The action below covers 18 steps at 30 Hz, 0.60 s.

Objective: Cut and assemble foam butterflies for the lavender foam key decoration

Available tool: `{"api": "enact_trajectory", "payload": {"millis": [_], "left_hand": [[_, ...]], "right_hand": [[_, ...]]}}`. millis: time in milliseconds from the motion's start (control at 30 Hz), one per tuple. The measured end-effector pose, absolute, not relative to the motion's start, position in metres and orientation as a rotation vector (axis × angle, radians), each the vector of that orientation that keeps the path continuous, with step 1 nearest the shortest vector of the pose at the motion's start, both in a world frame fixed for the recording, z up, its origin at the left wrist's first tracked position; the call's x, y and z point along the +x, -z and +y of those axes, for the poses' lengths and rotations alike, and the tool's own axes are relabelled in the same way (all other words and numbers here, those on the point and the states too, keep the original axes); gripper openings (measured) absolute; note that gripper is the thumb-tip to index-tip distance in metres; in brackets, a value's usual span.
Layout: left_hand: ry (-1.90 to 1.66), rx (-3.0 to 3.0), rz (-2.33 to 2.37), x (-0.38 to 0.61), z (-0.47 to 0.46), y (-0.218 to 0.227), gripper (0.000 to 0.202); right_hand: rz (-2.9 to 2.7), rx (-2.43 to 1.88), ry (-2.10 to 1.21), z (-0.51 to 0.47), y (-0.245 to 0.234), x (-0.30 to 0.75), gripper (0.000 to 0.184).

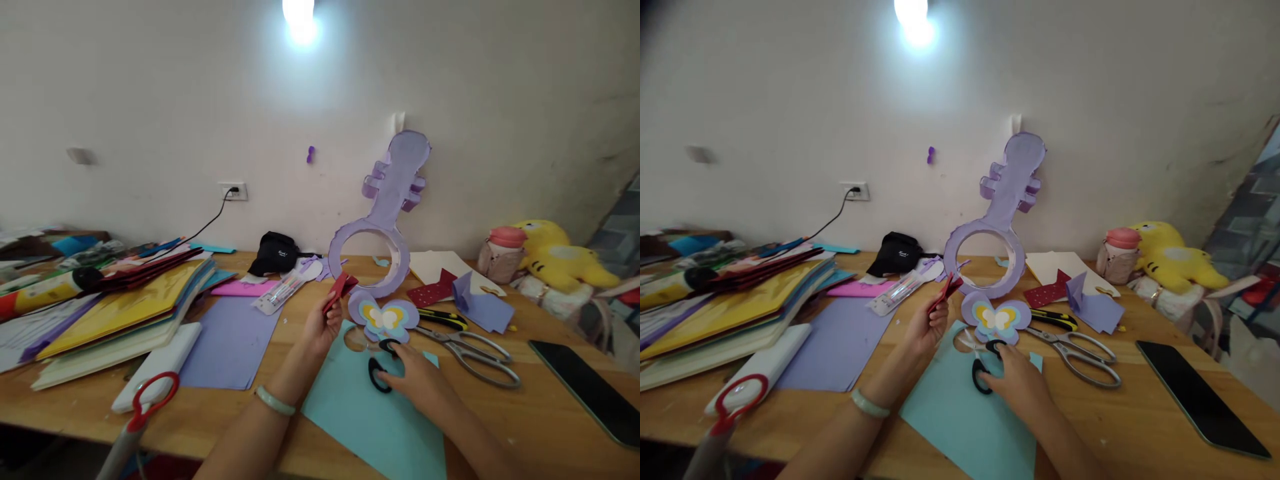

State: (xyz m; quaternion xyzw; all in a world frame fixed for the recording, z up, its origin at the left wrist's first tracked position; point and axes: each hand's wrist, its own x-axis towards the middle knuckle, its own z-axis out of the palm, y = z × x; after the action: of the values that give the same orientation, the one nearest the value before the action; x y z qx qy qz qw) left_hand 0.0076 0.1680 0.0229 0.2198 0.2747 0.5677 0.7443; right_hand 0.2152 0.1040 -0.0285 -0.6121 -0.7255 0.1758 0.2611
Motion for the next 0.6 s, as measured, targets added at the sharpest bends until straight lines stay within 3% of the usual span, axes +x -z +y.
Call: {"api": "enact_trajectory", "payload": {"millis": [133,267,400,600], "left_hand": [[-1.069,0.369,0.538,0.005,0.169,-0.018,0.026],[-0.863,0.375,0.52,0.003,0.172,-0.012,0.021],[-0.679,0.415,0.547,0.002,0.173,-0.011,0.017],[-0.604,0.431,0.567,0.002,0.175,-0.007,0.023]], "right_hand": [[-2.027,-1.49,-0.297,0.107,0.008,0.213,0.017],[-1.881,-1.055,-0.236,0.128,-0.02,0.204,0.029],[-1.863,-0.848,-0.545,0.151,-0.02,0.206,0.035],[-1.652,-0.87,-1.004,0.152,-0.006,0.213,0.044]]}}
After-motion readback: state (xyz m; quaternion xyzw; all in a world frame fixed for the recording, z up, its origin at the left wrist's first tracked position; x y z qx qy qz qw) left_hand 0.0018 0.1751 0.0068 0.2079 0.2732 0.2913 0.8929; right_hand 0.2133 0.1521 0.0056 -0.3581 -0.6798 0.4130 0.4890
